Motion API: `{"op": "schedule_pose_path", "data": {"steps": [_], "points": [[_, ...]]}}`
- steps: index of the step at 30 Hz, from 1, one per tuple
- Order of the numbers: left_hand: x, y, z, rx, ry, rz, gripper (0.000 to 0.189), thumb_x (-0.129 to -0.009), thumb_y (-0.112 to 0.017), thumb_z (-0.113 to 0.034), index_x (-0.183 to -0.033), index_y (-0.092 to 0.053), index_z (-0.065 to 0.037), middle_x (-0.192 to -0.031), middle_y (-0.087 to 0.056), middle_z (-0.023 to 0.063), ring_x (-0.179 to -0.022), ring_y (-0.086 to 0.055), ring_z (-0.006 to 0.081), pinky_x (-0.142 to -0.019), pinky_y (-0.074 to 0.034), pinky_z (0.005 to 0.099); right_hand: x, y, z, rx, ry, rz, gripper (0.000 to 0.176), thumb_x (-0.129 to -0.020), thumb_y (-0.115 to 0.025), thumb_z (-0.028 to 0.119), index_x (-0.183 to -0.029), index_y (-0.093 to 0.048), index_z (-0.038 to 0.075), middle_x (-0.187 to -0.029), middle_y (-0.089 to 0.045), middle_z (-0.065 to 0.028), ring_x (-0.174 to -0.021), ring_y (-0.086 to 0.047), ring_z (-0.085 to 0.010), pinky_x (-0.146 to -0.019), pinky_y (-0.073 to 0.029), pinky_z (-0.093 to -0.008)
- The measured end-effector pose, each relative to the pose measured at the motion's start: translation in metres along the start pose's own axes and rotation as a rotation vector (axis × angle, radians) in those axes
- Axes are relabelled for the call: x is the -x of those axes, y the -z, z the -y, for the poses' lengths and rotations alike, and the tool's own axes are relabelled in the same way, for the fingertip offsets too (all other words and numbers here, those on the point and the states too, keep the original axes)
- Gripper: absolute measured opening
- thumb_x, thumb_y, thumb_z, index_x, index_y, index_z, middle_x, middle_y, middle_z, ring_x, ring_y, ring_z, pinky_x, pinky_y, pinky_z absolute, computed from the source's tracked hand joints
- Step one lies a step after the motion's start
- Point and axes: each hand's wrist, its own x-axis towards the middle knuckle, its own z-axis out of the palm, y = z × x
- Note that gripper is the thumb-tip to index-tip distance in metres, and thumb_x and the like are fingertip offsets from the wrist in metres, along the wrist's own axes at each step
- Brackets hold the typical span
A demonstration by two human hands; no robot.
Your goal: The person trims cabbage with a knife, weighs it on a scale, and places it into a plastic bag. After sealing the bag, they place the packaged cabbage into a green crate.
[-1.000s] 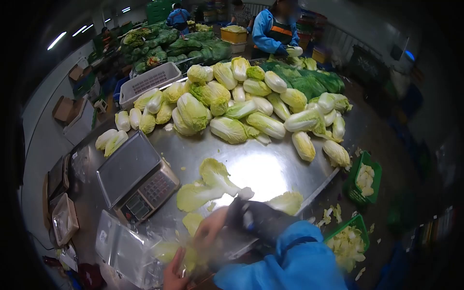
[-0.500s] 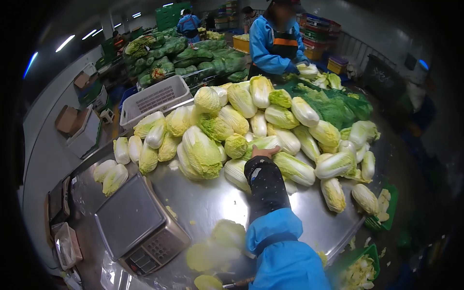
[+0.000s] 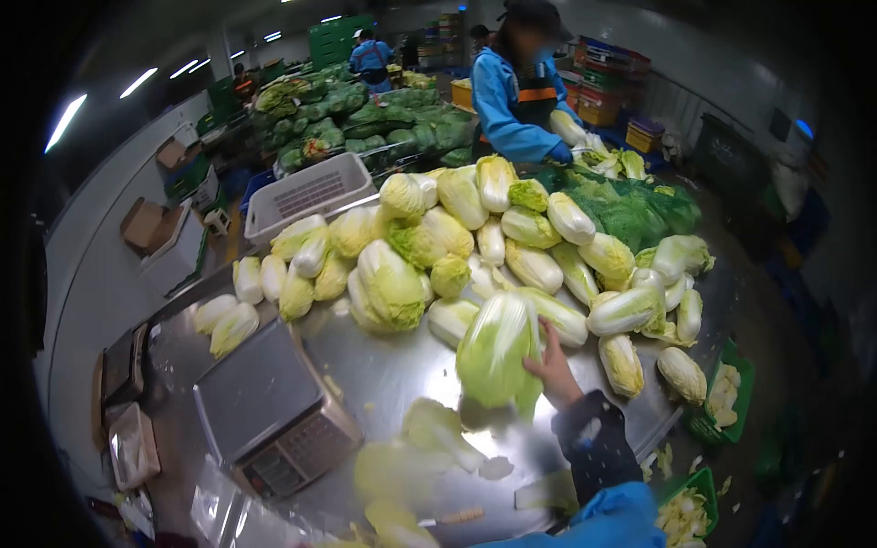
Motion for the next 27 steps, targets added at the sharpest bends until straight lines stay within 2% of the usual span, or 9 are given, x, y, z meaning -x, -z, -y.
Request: {"op": "schedule_pose_path", "data": {"steps": [2, 3, 5, 8, 10, 13, 17, 22, 27], "points": [[-0.063, 0.000, 0.051, 0.186, -0.521, 0.109, 0.091, -0.061, -0.047, 0.016, -0.144, -0.024, -0.015, -0.139, -0.039, 0.0135, -0.082, -0.062, 0.0175, -0.059, -0.052, 0.0235, 0.053, -0.032, 0.012, 0.009, -0.122, 0.179, 0.098, -0.074, -0.073, 0.010, -0.144, -0.004, 0.011, -0.133, -0.042, -0.0156, -0.112, -0.051, -0.0232, -0.096, -0.041, -0.0355], [-0.041, -0.038, -0.044, 0.362, -0.162, 0.159, 0.091, -0.067, -0.053, 0.012, -0.145, -0.018, -0.016, -0.142, -0.033, 0.0144, -0.116, -0.049, 0.0292, -0.076, -0.051, 0.0296, 0.077, -0.046, 0.013, 0.004, -0.241, 0.257, 0.098, -0.075, -0.073, 0.010, -0.144, -0.004, 0.010, -0.134, -0.040, -0.0149, -0.113, -0.051, -0.0227, -0.096, -0.041, -0.0354], [-0.060, -0.083, -0.052, 0.441, -0.241, 0.380, 0.092, -0.075, -0.069, -0.021, -0.146, -0.010, -0.021, -0.145, -0.024, 0.0183, -0.132, -0.028, 0.0344, -0.099, -0.037, 0.0451, 0.116, -0.079, 0.016, -0.036, -0.428, 0.370, 0.096, -0.074, -0.073, 0.009, -0.144, -0.007, 0.008, -0.137, -0.036, -0.0134, -0.121, -0.042, -0.0222, -0.101, -0.035, -0.0348], [-0.062, -0.130, -0.039, 0.072, -0.509, 0.339, 0.088, -0.068, -0.078, -0.008, -0.139, -0.025, -0.008, -0.130, -0.041, 0.0130, -0.119, -0.042, 0.0242, -0.094, -0.043, 0.0355, 0.151, -0.128, 0.009, 0.028, -0.498, 0.583, 0.092, -0.075, -0.071, 0.007, -0.144, -0.010, 0.004, -0.138, -0.035, -0.0124, -0.125, -0.039, -0.0222, -0.104, -0.030, -0.0339], [-0.062, -0.120, -0.018, 0.205, -0.403, 0.375, 0.082, -0.068, -0.078, -0.008, -0.135, -0.030, -0.006, -0.125, -0.045, 0.0116, -0.115, -0.046, 0.0219, -0.092, -0.044, 0.0339, 0.152, -0.139, 0.009, 0.510, -0.146, 0.748, 0.079, -0.078, -0.064, 0.002, -0.143, -0.018, 0.007, -0.132, -0.042, -0.0138, -0.114, -0.049, -0.0230, -0.098, -0.038, -0.0339], [-0.047, -0.096, -0.010, 0.365, -0.246, 0.455, 0.072, -0.067, -0.077, -0.006, -0.128, -0.038, -0.004, -0.113, -0.053, 0.0090, -0.103, -0.054, 0.0185, -0.089, -0.046, 0.0330, 0.153, -0.161, 0.040, 0.649, -0.328, 0.577, 0.076, -0.074, -0.063, 0.002, -0.140, -0.026, 0.009, -0.131, -0.043, -0.0175, -0.110, -0.053, -0.0280, -0.093, -0.044, -0.0374], [-0.042, -0.089, -0.025, 0.346, -0.247, 0.594, 0.075, -0.061, -0.078, -0.003, -0.125, -0.039, -0.005, -0.111, -0.053, 0.0099, -0.101, -0.055, 0.0193, -0.088, -0.047, 0.0338, 0.162, -0.184, 0.029, 1.266, 0.625, 0.517, 0.070, -0.066, -0.067, 0.018, -0.130, -0.040, 0.007, -0.106, -0.058, -0.0195, -0.088, -0.061, -0.0338, -0.077, -0.050, -0.0410], [-0.050, -0.068, -0.030, -0.102, -0.256, 0.673, 0.084, -0.059, -0.083, -0.012, -0.127, -0.036, -0.004, -0.111, -0.053, 0.0096, -0.103, -0.053, 0.0201, -0.089, -0.044, 0.0337, 0.164, -0.199, 0.028, 1.384, 0.279, 0.639, 0.036, -0.071, -0.061, 0.014, -0.106, -0.058, 0.008, -0.084, -0.062, -0.0153, -0.071, -0.062, -0.0327, -0.064, -0.047, -0.0438], [-0.043, -0.061, -0.070, -0.588, -0.254, 1.066, 0.084, -0.058, -0.086, -0.019, -0.128, -0.041, -0.005, -0.117, -0.052, 0.0091, -0.110, -0.048, 0.0188, -0.096, -0.039, 0.0335, 0.140, -0.180, 0.044, 0.949, 0.233, 1.334, 0.026, -0.066, -0.061, 0.007, -0.092, -0.063, 0.004, -0.077, -0.062, -0.0172, -0.067, -0.060, -0.0327, -0.058, -0.046, -0.0411]]}}
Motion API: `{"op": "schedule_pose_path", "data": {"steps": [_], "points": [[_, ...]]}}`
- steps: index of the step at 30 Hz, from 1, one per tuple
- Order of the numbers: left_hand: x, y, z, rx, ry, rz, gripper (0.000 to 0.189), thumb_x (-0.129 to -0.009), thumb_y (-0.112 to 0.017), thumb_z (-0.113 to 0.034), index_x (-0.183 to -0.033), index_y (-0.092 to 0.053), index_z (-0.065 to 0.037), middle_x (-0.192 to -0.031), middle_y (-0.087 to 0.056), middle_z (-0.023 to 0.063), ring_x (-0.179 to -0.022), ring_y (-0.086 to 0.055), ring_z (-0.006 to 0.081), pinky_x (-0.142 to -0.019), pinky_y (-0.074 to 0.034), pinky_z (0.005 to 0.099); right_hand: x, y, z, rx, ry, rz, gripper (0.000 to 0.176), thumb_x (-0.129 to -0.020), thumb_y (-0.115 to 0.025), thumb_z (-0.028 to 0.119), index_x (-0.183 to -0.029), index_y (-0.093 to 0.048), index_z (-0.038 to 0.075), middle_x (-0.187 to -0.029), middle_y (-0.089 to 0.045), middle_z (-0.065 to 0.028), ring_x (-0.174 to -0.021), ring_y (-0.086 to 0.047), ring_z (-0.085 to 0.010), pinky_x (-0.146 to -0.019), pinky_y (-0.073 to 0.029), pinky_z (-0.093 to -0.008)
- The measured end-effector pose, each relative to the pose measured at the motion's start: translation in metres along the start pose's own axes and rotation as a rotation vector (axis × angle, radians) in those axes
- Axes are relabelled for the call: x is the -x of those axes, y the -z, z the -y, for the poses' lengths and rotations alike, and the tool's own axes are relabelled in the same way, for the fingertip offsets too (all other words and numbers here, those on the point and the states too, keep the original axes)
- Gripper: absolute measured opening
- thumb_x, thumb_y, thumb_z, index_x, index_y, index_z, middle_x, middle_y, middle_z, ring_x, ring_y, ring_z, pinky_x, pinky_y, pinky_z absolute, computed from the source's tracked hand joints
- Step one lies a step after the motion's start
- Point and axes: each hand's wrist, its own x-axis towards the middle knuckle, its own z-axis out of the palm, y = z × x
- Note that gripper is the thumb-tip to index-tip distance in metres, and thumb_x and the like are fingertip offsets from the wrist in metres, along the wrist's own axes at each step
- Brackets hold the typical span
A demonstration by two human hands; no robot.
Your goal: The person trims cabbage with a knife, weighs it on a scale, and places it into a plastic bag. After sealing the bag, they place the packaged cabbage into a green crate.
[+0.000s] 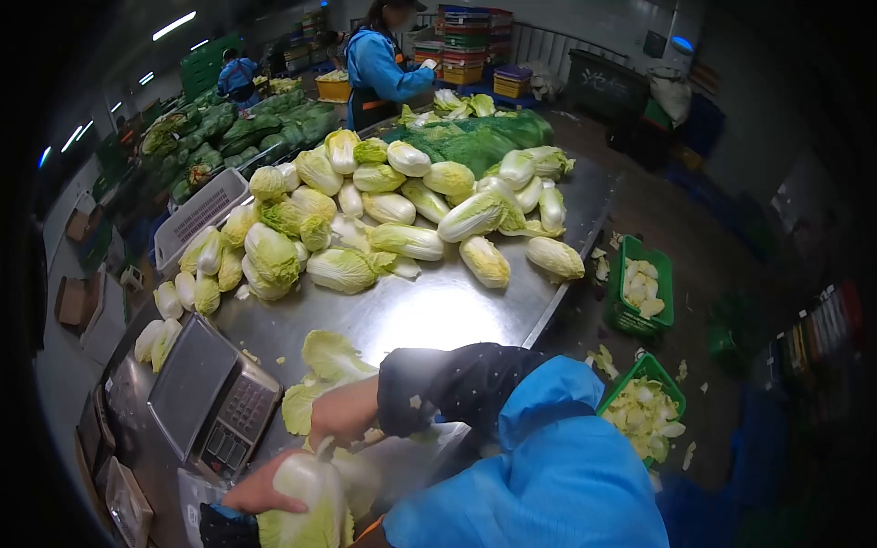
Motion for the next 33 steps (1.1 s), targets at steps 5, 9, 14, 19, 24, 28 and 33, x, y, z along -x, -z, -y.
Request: {"op": "schedule_pose_path", "data": {"steps": [5, 9, 14, 19, 24, 28, 33], "points": [[0.031, 0.037, 0.022, 0.042, -0.199, 0.349, 0.090, -0.056, -0.086, -0.025, -0.130, -0.038, -0.005, -0.119, -0.052, 0.0107, -0.113, -0.050, 0.0228, -0.096, -0.040, 0.0368, 0.100, 0.047, -0.064, -0.350, -0.459, -0.372, 0.030, -0.067, -0.059, 0.004, -0.096, -0.066, 0.009, -0.077, -0.066, -0.0104, -0.064, -0.061, -0.0174, -0.060, -0.049, -0.0282], [0.038, 0.036, 0.033, 0.640, -0.294, -0.259, 0.089, -0.059, -0.083, -0.023, -0.131, -0.035, -0.003, -0.120, -0.052, 0.0133, -0.110, -0.053, 0.0272, -0.096, -0.041, 0.0404, 0.127, 0.049, -0.051, 0.219, -0.694, -0.351, 0.093, -0.071, -0.071, 0.013, -0.144, -0.015, 0.019, -0.107, -0.062, -0.0081, -0.105, -0.057, -0.0248, -0.088, -0.044, -0.0349], [-0.048, 0.018, 0.050, 0.988, -0.651, -0.589, 0.063, -0.077, -0.066, -0.015, -0.132, -0.037, -0.005, -0.127, -0.048, 0.0164, -0.116, -0.049, 0.0312, -0.099, -0.039, 0.0438, 0.018, -0.037, -0.010, -0.990, 0.032, -0.737, 0.091, -0.079, -0.063, 0.008, -0.146, -0.002, 0.014, -0.142, -0.033, -0.0131, -0.131, -0.033, -0.0225, -0.102, -0.034, -0.0344], [-0.062, 0.002, 0.007, 0.901, -0.579, -0.781, 0.080, -0.079, -0.066, -0.009, -0.141, -0.016, -0.014, -0.134, -0.034, 0.0146, -0.119, -0.042, 0.0261, -0.097, -0.039, 0.0382, -0.025, -0.068, 0.001, -1.038, -0.275, -0.933, 0.074, -0.077, -0.070, 0.014, -0.139, -0.030, 0.006, -0.130, -0.046, -0.0123, -0.113, -0.051, -0.0201, -0.095, -0.041, -0.0320], [-0.064, -0.009, 0.020, 0.874, -0.477, -1.066, 0.077, -0.073, -0.071, -0.003, -0.133, -0.024, -0.010, -0.122, -0.042, 0.0125, -0.115, -0.045, 0.0223, -0.095, -0.042, 0.0370, -0.025, -0.068, 0.019, -0.031, -0.431, -0.760, 0.089, -0.067, -0.076, 0.014, -0.140, -0.027, 0.009, -0.132, -0.044, -0.0172, -0.115, -0.051, -0.0282, -0.097, -0.042, -0.0351], [-0.050, -0.015, 0.037, 1.089, -0.555, -0.976, 0.066, -0.071, -0.072, -0.002, -0.124, -0.034, -0.007, -0.114, -0.050, 0.0104, -0.106, -0.053, 0.0220, -0.093, -0.046, 0.0369, 0.000, -0.054, -0.008, -0.557, -0.386, -0.868, 0.125, -0.051, -0.087, 0.027, -0.144, -0.006, 0.006, -0.146, -0.018, -0.0178, -0.132, -0.028, -0.0341, -0.106, -0.029, -0.0429], [-0.040, -0.030, 0.028, 0.867, -0.660, -1.041, 0.068, -0.073, -0.073, -0.006, -0.128, -0.033, -0.007, -0.118, -0.048, 0.0118, -0.110, -0.050, 0.0221, -0.094, -0.043, 0.0352, -0.040, -0.083, 0.020, -0.475, -0.312, -0.724, 0.111, -0.058, -0.083, 0.021, -0.143, -0.013, 0.003, -0.137, -0.031, -0.0215, -0.128, -0.034, -0.0308, -0.104, -0.031, -0.0392]]}}
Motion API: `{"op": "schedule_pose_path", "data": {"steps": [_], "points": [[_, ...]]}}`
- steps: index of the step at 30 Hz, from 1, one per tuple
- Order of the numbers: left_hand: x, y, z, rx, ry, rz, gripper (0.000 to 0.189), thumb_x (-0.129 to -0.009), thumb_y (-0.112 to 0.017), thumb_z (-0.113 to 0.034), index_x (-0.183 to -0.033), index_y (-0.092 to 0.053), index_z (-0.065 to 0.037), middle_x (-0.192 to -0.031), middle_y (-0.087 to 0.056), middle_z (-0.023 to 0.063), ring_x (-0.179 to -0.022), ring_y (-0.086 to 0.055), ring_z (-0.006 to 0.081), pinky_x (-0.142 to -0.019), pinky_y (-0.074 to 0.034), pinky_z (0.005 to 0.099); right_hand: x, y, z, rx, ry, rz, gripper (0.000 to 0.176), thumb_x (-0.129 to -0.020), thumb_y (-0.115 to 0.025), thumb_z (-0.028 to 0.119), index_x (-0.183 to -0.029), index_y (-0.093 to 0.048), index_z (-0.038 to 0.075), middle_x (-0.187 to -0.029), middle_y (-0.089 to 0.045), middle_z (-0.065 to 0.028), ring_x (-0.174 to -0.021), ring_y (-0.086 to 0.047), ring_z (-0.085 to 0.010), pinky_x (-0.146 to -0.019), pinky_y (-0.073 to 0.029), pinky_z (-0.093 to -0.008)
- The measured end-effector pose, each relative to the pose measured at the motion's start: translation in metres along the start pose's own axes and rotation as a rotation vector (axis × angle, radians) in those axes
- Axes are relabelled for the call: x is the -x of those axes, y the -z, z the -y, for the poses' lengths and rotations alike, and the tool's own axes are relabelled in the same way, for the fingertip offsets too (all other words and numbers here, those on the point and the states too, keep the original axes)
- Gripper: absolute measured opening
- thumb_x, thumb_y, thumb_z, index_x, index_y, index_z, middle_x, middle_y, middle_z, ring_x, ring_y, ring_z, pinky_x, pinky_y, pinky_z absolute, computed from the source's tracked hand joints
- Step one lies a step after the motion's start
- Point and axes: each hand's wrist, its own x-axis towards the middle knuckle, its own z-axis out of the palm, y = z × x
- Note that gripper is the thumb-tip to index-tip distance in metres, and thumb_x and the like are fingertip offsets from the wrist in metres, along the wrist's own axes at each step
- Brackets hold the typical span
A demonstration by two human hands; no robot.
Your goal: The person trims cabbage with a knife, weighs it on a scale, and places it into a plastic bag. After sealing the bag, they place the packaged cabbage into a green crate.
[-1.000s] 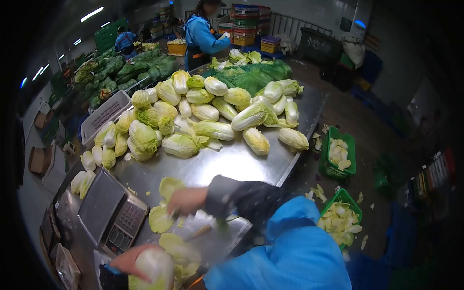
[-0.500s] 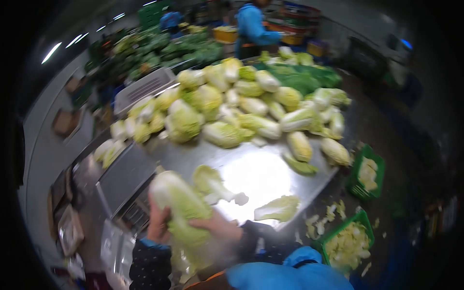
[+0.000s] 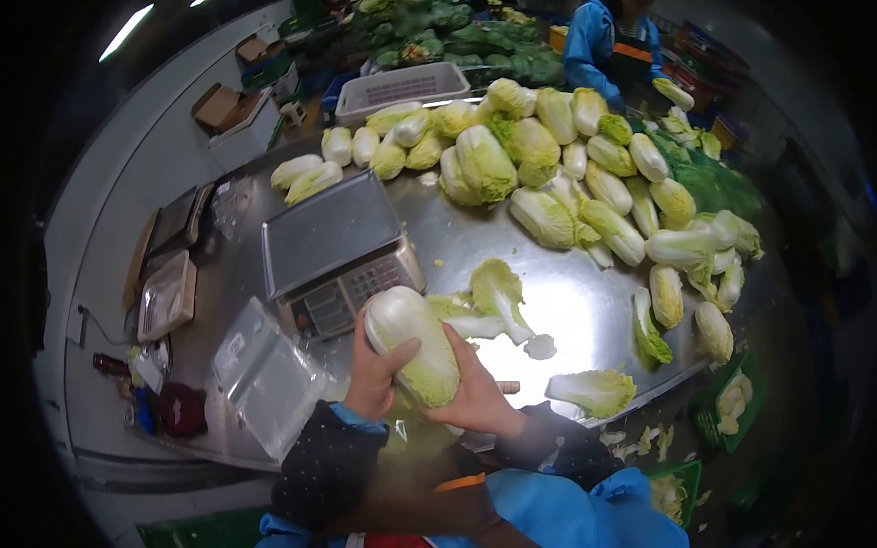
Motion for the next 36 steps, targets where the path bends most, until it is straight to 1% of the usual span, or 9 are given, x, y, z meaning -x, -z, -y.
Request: {"op": "schedule_pose_path", "data": {"steps": [5, 7, 14, 19, 23, 27, 29, 32, 36], "points": [[0.047, 0.018, -0.038, -0.129, -0.002, -0.173, 0.058, -0.075, -0.074, -0.018, -0.122, -0.042, -0.006, -0.121, -0.046, 0.0149, -0.112, -0.047, 0.0255, -0.096, -0.039, 0.0364, 0.020, 0.014, -0.011, -0.224, -0.058, 0.091, 0.103, -0.062, -0.077, 0.014, -0.143, -0.014, 0.003, -0.134, -0.039, -0.0162, -0.124, -0.039, -0.0248, -0.104, -0.031, -0.0357], [0.088, 0.033, -0.068, -1.193, -0.395, -0.274, 0.039, -0.072, -0.074, -0.018, -0.104, -0.057, -0.006, -0.121, -0.045, 0.0186, -0.110, -0.047, 0.0309, -0.094, -0.038, 0.0401, 0.038, 0.036, -0.005, -0.528, -0.112, 0.098, 0.108, -0.062, -0.077, 0.015, -0.143, -0.007, 0.004, -0.136, -0.036, -0.0154, -0.128, -0.035, -0.0242, -0.105, -0.029, -0.0349], [0.157, 0.005, 0.021, -1.557, -0.346, -0.071, 0.018, -0.067, -0.067, -0.012, -0.083, -0.065, -0.006, -0.120, -0.048, 0.0192, -0.105, -0.049, 0.0352, -0.087, -0.041, 0.0443, 0.117, 0.060, -0.026, -0.575, -0.544, 0.394, 0.104, -0.065, -0.075, 0.029, -0.143, -0.011, 0.006, -0.141, -0.031, -0.0136, -0.130, -0.033, -0.0244, -0.108, -0.026, -0.0362], [0.190, 0.030, 0.027, -1.680, 0.083, -0.064, 0.031, -0.068, -0.057, -0.004, -0.098, -0.063, -0.007, -0.132, -0.046, 0.0138, -0.070, -0.063, 0.0268, -0.059, -0.050, 0.0363, 0.135, 0.021, -0.043, -0.720, -0.769, 0.400, 0.076, -0.076, -0.065, 0.023, -0.138, -0.028, 0.000, -0.136, -0.040, -0.0147, -0.123, -0.042, -0.0233, -0.105, -0.032, -0.0348], [0.211, 0.029, 0.020, -1.579, -0.095, -0.045, 0.063, -0.065, -0.057, 0.000, -0.127, -0.046, -0.004, -0.138, -0.041, 0.0089, -0.064, -0.063, 0.0278, -0.056, -0.051, 0.0356, 0.129, -0.024, -0.029, -0.933, -0.999, 0.367, 0.060, -0.082, -0.058, 0.023, -0.134, -0.037, 0.002, -0.128, -0.049, -0.0176, -0.113, -0.052, -0.0268, -0.099, -0.040, -0.0374], [0.217, 0.025, 0.007, -1.553, -0.182, -0.072, 0.068, -0.064, -0.057, 0.001, -0.130, -0.042, -0.004, -0.140, -0.038, 0.0062, -0.065, -0.062, 0.0292, -0.059, -0.051, 0.0359, 0.107, -0.062, -0.035, -1.227, -1.081, 0.426, 0.053, -0.083, -0.056, 0.024, -0.131, -0.041, 0.003, -0.121, -0.054, -0.0182, -0.107, -0.056, -0.0297, -0.096, -0.042, -0.0382], [0.220, 0.026, 0.002, -1.518, -0.152, -0.106, 0.067, -0.063, -0.057, 0.002, -0.129, -0.045, -0.006, -0.140, -0.040, 0.0031, -0.069, -0.063, 0.0296, -0.061, -0.051, 0.0360, 0.102, -0.079, -0.029, -1.122, -1.048, 0.445, 0.054, -0.083, -0.058, 0.023, -0.130, -0.042, 0.002, -0.120, -0.054, -0.0181, -0.110, -0.054, -0.0285, -0.095, -0.042, -0.0376], [0.228, 0.031, 0.005, -1.400, -0.204, -0.128, 0.064, -0.063, -0.056, 0.002, -0.126, -0.049, -0.008, -0.136, -0.044, 0.0010, -0.072, -0.063, 0.0296, -0.062, -0.052, 0.0364, 0.088, -0.097, -0.037, -0.383, -0.348, 0.522, 0.055, -0.083, -0.060, 0.025, -0.130, -0.043, 0.002, -0.121, -0.055, -0.0134, -0.111, -0.053, -0.0223, -0.094, -0.041, -0.0353], [0.235, 0.036, 0.022, -1.275, -0.309, -0.192, 0.058, -0.065, -0.053, 0.002, -0.122, -0.053, -0.011, -0.129, -0.052, 0.0010, -0.075, -0.063, 0.0306, -0.064, -0.052, 0.0382, 0.075, -0.114, -0.027, 0.141, 0.075, 0.499, 0.049, -0.083, -0.056, 0.027, -0.130, -0.048, 0.014, -0.129, -0.050, -0.0129, -0.115, -0.051, -0.0249, -0.096, -0.039, -0.0360]]}}
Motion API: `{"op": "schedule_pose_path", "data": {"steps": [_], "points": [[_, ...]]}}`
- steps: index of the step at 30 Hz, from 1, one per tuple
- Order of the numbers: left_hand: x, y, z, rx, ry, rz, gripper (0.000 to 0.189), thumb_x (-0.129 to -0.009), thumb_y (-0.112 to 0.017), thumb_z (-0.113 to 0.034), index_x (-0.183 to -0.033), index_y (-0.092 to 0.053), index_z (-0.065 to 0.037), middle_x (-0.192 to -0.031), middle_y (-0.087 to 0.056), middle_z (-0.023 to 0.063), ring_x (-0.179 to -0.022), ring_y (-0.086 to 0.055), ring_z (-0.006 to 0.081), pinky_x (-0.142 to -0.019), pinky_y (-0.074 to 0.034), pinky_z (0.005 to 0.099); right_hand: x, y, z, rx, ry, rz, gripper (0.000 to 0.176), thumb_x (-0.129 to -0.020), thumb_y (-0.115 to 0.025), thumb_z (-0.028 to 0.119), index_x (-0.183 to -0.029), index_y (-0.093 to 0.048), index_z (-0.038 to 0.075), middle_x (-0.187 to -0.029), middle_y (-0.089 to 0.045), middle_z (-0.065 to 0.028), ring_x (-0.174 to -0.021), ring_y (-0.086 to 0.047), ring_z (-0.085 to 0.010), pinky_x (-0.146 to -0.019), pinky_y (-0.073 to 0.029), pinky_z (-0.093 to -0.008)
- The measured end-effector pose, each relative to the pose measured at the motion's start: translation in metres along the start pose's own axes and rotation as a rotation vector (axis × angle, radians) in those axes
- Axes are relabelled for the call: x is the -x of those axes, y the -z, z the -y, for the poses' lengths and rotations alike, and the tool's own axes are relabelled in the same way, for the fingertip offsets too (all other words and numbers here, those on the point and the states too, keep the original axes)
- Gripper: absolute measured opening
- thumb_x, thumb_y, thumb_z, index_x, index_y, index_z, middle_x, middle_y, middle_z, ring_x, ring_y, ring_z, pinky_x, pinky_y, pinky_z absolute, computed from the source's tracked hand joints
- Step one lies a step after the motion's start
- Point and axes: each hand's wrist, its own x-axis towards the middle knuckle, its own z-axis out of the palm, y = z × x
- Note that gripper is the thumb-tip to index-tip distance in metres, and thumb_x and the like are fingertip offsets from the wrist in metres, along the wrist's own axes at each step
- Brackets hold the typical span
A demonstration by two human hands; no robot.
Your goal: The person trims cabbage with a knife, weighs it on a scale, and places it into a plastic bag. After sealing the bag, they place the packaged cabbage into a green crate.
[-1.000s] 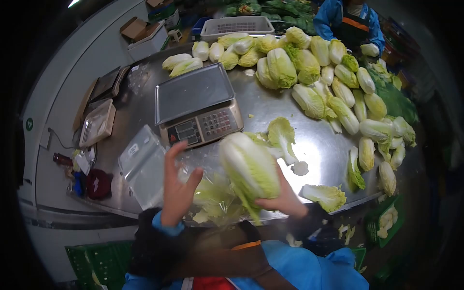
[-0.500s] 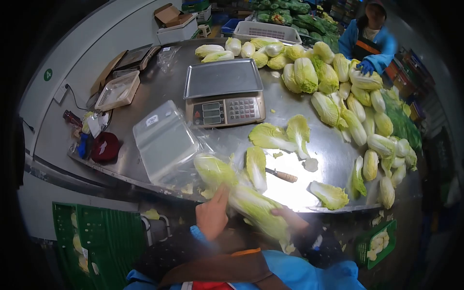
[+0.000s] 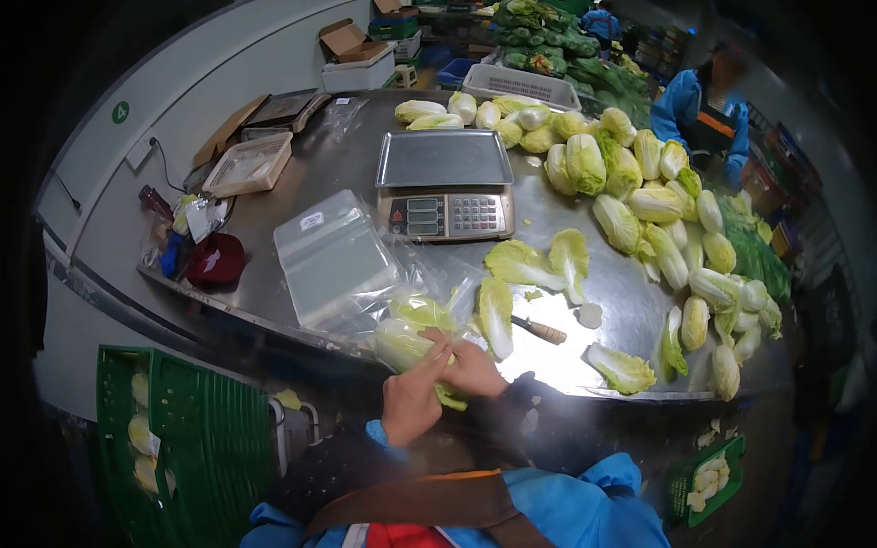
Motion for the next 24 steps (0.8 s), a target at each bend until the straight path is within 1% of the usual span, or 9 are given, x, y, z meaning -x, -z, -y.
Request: {"op": "schedule_pose_path", "data": {"steps": [5, 8, 10, 15, 17, 19, 21, 22, 24], "points": [[0.003, -0.004, -0.012, 0.059, -0.080, 0.000, 0.059, -0.066, -0.050, 0.003, -0.123, -0.054, -0.014, -0.124, -0.055, 0.0032, -0.079, -0.064, 0.0299, -0.066, -0.052, 0.0379, -0.028, -0.027, -0.012, 0.529, 0.348, -0.080, 0.054, -0.076, -0.064, 0.027, -0.128, -0.050, 0.018, -0.137, -0.041, -0.0096, -0.114, -0.049, -0.0358, -0.095, -0.041, -0.0423], [0.008, 0.000, -0.009, 0.077, -0.055, -0.055, 0.060, -0.066, -0.048, 0.005, -0.121, -0.056, -0.016, -0.119, -0.058, 0.0036, -0.082, -0.064, 0.0279, -0.068, -0.053, 0.0360, -0.043, -0.059, -0.015, 0.265, 0.136, -0.190, 0.062, -0.070, -0.069, 0.031, -0.127, -0.048, 0.019, -0.136, -0.042, -0.0096, -0.107, -0.053, -0.0368, -0.089, -0.044, -0.0454], [0.013, 0.006, -0.008, 0.049, 0.064, 0.094, 0.065, -0.063, -0.047, 0.008, -0.121, -0.057, -0.020, -0.110, -0.062, 0.0095, -0.090, -0.061, 0.0290, -0.073, -0.052, 0.0365, -0.050, -0.061, 0.025, 0.912, -0.147, -0.205, 0.056, -0.071, -0.063, 0.026, -0.125, -0.049, 0.022, -0.137, -0.041, -0.0080, -0.100, -0.057, -0.0302, -0.081, -0.049, -0.0417], [0.027, 0.008, 0.006, 0.136, 0.002, 0.037, 0.067, -0.063, -0.046, 0.009, -0.122, -0.055, -0.020, -0.112, -0.060, 0.0111, -0.091, -0.061, 0.0303, -0.074, -0.052, 0.0373, -0.047, -0.063, -0.012, 0.935, -0.075, -0.263, 0.068, -0.062, -0.069, 0.035, -0.124, -0.049, 0.019, -0.138, -0.040, -0.0101, -0.089, -0.059, -0.0402, -0.075, -0.050, -0.0464], [0.045, 0.013, 0.010, 0.116, 0.222, -0.034, 0.070, -0.066, -0.048, 0.007, -0.131, -0.046, -0.017, -0.114, -0.059, 0.0149, -0.092, -0.060, 0.0338, -0.075, -0.051, 0.0405, -0.038, -0.066, -0.027, 0.790, 0.133, -0.328, 0.069, -0.063, -0.070, 0.036, -0.126, -0.048, 0.019, -0.136, -0.040, -0.0120, -0.083, -0.058, -0.0432, -0.077, -0.050, -0.0472], [0.059, 0.005, 0.024, 0.087, 0.394, -0.275, 0.072, -0.073, -0.058, -0.010, -0.138, -0.026, -0.010, -0.107, -0.061, 0.0187, -0.064, -0.065, 0.0324, -0.052, -0.051, 0.0345, -0.025, -0.062, 0.013, 0.877, -0.078, -0.160, 0.069, -0.067, -0.068, 0.039, -0.129, -0.046, 0.020, -0.136, -0.039, -0.0138, -0.090, -0.055, -0.0441, -0.081, -0.049, -0.0475], [0.076, -0.008, 0.032, 0.770, 1.260, 0.254, 0.041, -0.083, -0.058, -0.019, -0.119, -0.047, -0.003, -0.089, -0.065, 0.0160, -0.048, -0.061, 0.0216, -0.040, -0.043, 0.0277, -0.017, -0.068, 0.010, 0.720, -0.059, -0.168, 0.072, -0.067, -0.071, 0.043, -0.130, -0.045, 0.022, -0.139, -0.033, -0.0173, -0.106, -0.047, -0.0458, -0.090, -0.044, -0.0482], [0.076, -0.011, 0.030, 0.773, 1.259, 0.251, 0.041, -0.083, -0.058, -0.019, -0.119, -0.047, -0.003, -0.089, -0.065, 0.0160, -0.048, -0.061, 0.0216, -0.040, -0.043, 0.0277, -0.014, -0.071, 0.015, 0.713, -0.065, -0.190, 0.067, -0.070, -0.070, 0.039, -0.129, -0.045, 0.018, -0.139, -0.033, -0.0179, -0.108, -0.045, -0.0464, -0.091, -0.042, -0.0478], [0.081, -0.018, 0.024, 1.007, 1.012, 0.278, 0.027, -0.091, -0.050, -0.018, -0.075, -0.058, 0.002, -0.054, -0.055, 0.0068, -0.038, -0.049, 0.0121, -0.034, -0.031, 0.0233, -0.015, -0.077, 0.008, 0.737, -0.035, -0.220, 0.069, -0.071, -0.070, 0.036, -0.131, -0.043, 0.017, -0.139, -0.033, -0.0179, -0.108, -0.045, -0.0472, -0.091, -0.041, -0.0482]]}}
